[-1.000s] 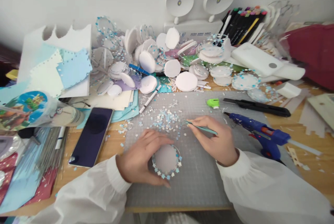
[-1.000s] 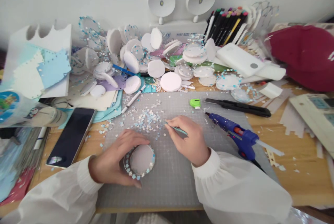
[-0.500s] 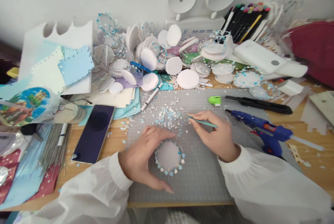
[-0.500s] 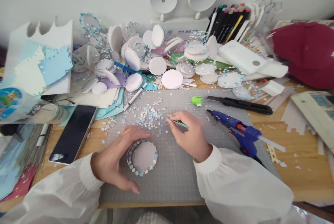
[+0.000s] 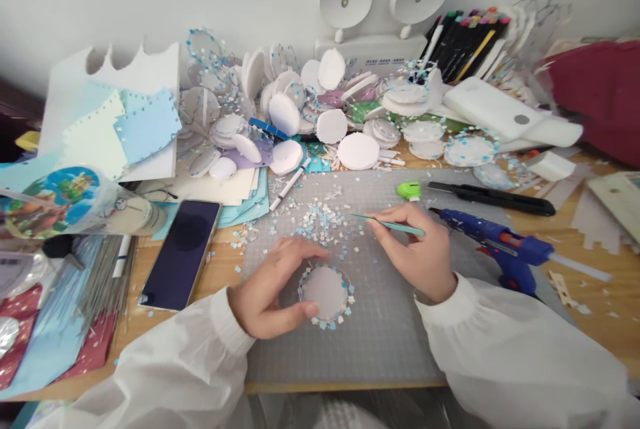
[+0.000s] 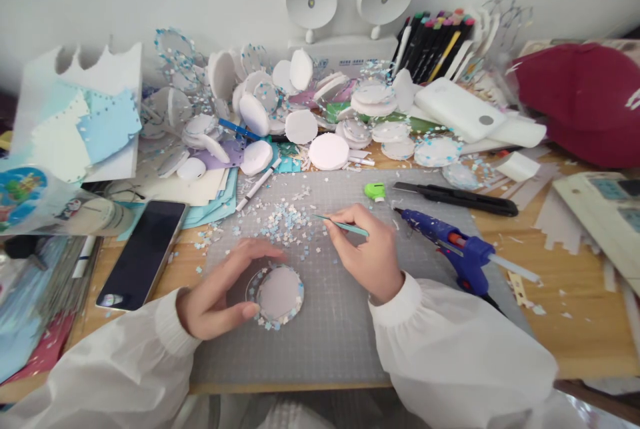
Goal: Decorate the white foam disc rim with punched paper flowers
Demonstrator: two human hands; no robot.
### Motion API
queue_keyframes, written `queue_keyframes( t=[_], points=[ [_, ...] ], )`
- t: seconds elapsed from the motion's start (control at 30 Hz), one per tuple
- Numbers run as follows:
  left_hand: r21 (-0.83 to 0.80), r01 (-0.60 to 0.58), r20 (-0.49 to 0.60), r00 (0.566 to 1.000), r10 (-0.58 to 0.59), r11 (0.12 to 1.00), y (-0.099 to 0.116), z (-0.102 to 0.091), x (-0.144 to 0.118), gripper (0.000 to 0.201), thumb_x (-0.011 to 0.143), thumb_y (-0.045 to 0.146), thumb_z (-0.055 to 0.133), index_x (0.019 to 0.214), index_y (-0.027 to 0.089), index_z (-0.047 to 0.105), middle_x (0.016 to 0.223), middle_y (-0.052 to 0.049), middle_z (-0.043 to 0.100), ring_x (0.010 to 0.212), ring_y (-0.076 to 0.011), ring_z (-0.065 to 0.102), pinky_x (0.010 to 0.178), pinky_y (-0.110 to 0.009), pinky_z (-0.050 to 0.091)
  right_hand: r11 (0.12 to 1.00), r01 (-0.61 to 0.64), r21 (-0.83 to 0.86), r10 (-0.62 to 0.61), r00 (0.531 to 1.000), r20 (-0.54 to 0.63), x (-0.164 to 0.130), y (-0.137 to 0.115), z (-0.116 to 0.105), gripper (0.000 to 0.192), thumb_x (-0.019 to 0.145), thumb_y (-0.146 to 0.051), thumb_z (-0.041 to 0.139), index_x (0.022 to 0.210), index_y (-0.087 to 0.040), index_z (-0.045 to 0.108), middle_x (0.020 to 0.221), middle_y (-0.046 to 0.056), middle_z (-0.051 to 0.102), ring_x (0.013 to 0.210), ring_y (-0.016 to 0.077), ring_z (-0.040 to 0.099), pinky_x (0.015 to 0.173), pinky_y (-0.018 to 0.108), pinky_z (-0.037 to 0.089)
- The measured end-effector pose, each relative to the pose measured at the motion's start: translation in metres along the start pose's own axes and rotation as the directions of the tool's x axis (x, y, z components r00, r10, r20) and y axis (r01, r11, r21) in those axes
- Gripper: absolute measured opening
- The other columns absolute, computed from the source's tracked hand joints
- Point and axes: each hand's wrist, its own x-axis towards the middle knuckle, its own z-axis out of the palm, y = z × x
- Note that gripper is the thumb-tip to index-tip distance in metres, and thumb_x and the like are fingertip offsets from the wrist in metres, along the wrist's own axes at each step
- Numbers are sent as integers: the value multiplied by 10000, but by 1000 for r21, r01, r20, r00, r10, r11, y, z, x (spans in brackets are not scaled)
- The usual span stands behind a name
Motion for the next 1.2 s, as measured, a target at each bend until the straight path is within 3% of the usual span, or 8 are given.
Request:
queue_keyframes(
  t=[0.1,0.3,0.83,1.2],
  points=[
    [0,-9,6,1000,9,1000,0,0,1,534,846,402,526,1306,167,391,1204,-152,523,1091,-288,492,941,-442,394,1000,-2,-2,2,1000,-11,1,1,-2,81,772,-159,675,790,-215,619,800,36,709,772,191,682,705,311,534],
    [2,-4,10,1000,4,1000,1,0,1,526,817,340,561,1286,161,408,1159,-131,541,1046,-264,501,921,-417,392,998,-52,-19,54,993,106,1,3,0,56,797,-183,654,812,-212,608,806,27,700,762,181,673,683,297,524],
    [19,-13,5,1000,13,1000,1,0,1,499,835,363,537,1273,156,419,1152,-138,553,1038,-268,512,912,-418,404,993,-79,92,64,986,152,-1,10,7,60,818,-178,637,833,-210,589,853,43,680,844,186,663,755,325,524],
    [0,-7,11,1000,7,1000,0,1,0,496,850,330,530,1300,167,397,1183,-138,539,1075,-266,501,935,-416,402,982,-87,168,85,996,19,2,6,3,90,797,-181,671,787,-215,588,803,28,661,814,193,663,727,340,525]
  ],
)
